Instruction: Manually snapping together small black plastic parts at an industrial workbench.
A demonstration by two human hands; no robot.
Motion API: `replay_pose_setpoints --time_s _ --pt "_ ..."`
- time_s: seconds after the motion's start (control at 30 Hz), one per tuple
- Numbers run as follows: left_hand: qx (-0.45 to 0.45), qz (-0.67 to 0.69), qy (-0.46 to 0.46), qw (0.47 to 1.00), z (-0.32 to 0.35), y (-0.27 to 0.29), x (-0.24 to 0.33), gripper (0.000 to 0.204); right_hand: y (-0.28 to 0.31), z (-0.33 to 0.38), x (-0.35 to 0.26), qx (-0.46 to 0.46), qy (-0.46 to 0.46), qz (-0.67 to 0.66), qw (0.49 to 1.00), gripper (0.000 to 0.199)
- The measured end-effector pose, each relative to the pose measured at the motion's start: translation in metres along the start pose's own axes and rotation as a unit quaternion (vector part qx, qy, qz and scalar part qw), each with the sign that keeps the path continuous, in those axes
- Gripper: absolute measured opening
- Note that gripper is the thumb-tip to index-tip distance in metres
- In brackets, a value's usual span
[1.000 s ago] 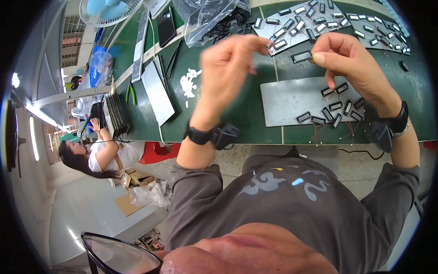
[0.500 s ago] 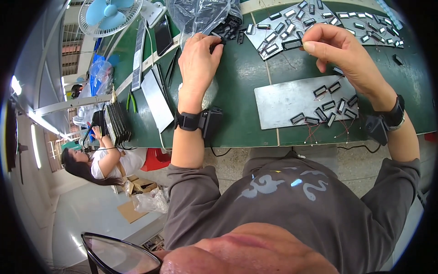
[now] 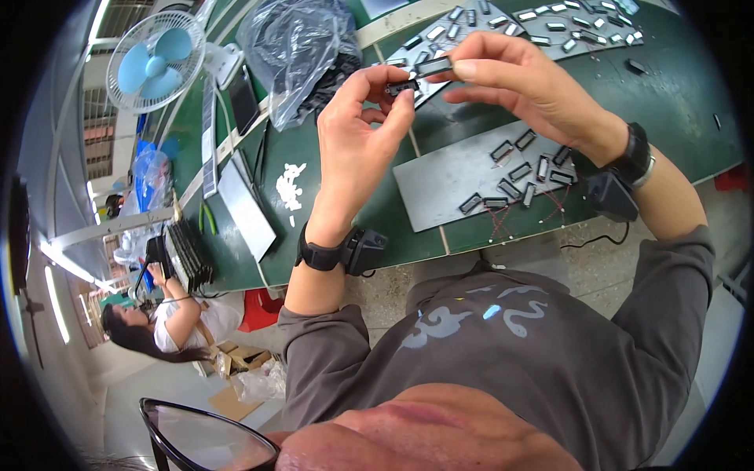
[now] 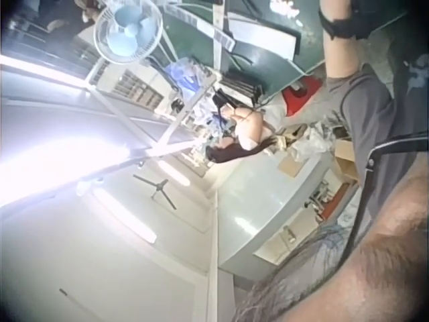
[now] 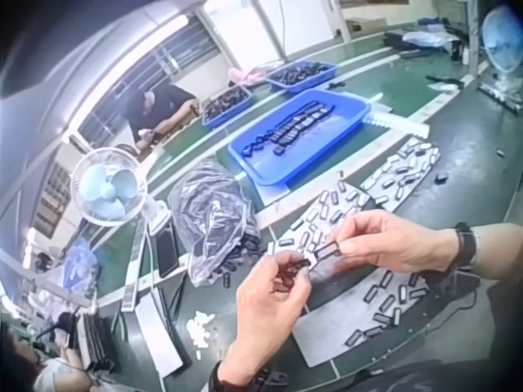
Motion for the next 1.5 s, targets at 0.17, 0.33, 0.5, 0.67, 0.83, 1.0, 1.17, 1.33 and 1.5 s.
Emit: replay_pose_setpoints --time_s 0.17,0.33,0.5,0.67,0.83,1.0,1.17,1.33,1.5 --pt "0.036 0.291 0.150 0.944 0.007 -0.013 0.001 0.022 0.002 -0.004 0.004 -0.034 -0.044 -0.037 0.998 0.012" --pt "0.031 0.284 0.131 0.949 0.010 -0.017 -0.009 0.023 -0.001 -0.002 0.003 -0.018 -0.071 -0.068 0.995 0.012" --pt "0.028 0.297 0.155 0.942 0.009 -0.011 -0.008 0.027 0.002 -0.003 0.004 -0.010 -0.055 -0.038 0.998 0.013" --pt "0.041 0.259 0.140 0.955 0.013 -0.013 -0.008 0.026 0.009 -0.006 0.009 0.030 -0.036 0.065 0.997 0.012" --pt "0.016 -0.102 -0.123 0.987 0.012 -0.014 0.001 0.026 0.003 -0.004 0.014 0.025 -0.023 0.121 0.992 0.013" --pt "0.002 -0.079 -0.133 0.988 0.014 -0.023 -0.001 0.025 0.002 -0.001 0.015 0.029 -0.010 0.136 0.990 0.013" --pt "-0.008 -0.051 -0.071 0.996 0.016 -0.023 0.001 0.022 0.001 -0.002 0.016 0.033 -0.013 0.143 0.989 0.014" --pt "-0.007 -0.038 -0.045 0.998 0.018 -0.025 0.001 0.021 0.000 -0.001 0.017 0.031 -0.023 0.136 0.990 0.015" --pt "-0.013 -0.053 -0.045 0.997 0.019 -0.024 0.003 0.020 0.001 -0.002 0.020 0.034 -0.021 0.138 0.990 0.014"
Point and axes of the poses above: each hand's wrist, its own z-axis away from the middle knuckle, its own y-axis out of the back of the hand, x = y × z, the point moved 1 cm from there along -z, towards the middle knuckle, and after that the axes turned 12 degrees about -y, right-handed, at the moved point
